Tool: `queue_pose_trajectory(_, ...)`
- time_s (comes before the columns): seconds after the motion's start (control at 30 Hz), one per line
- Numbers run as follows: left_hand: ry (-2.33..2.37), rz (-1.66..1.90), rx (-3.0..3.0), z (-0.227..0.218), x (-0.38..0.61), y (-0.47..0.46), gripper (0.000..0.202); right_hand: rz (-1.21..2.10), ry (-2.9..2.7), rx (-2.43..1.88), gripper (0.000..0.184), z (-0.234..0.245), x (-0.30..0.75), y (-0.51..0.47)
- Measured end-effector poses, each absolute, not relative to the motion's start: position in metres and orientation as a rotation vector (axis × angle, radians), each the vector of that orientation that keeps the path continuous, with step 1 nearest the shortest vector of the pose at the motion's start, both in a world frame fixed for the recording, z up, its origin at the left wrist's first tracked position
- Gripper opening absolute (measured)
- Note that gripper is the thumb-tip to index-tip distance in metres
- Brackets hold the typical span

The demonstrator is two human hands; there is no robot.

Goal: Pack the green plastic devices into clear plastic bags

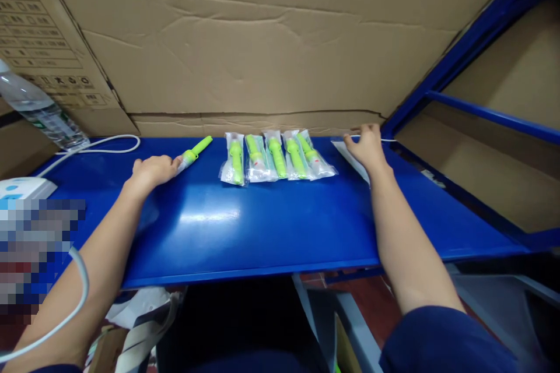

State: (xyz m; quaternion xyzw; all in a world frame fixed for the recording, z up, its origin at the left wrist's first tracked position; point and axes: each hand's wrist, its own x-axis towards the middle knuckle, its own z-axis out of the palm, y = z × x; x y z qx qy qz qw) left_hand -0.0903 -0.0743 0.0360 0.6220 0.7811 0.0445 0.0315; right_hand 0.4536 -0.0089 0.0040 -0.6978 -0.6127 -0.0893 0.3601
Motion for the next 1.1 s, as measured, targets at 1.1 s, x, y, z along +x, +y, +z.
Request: queue_pose_trajectory(1.1,1.115,0.814,2.6,0.029,-0.013,-0.107,0.01,0.763,-2.144,-1.843,0.035,0.061,0.138,-0.016)
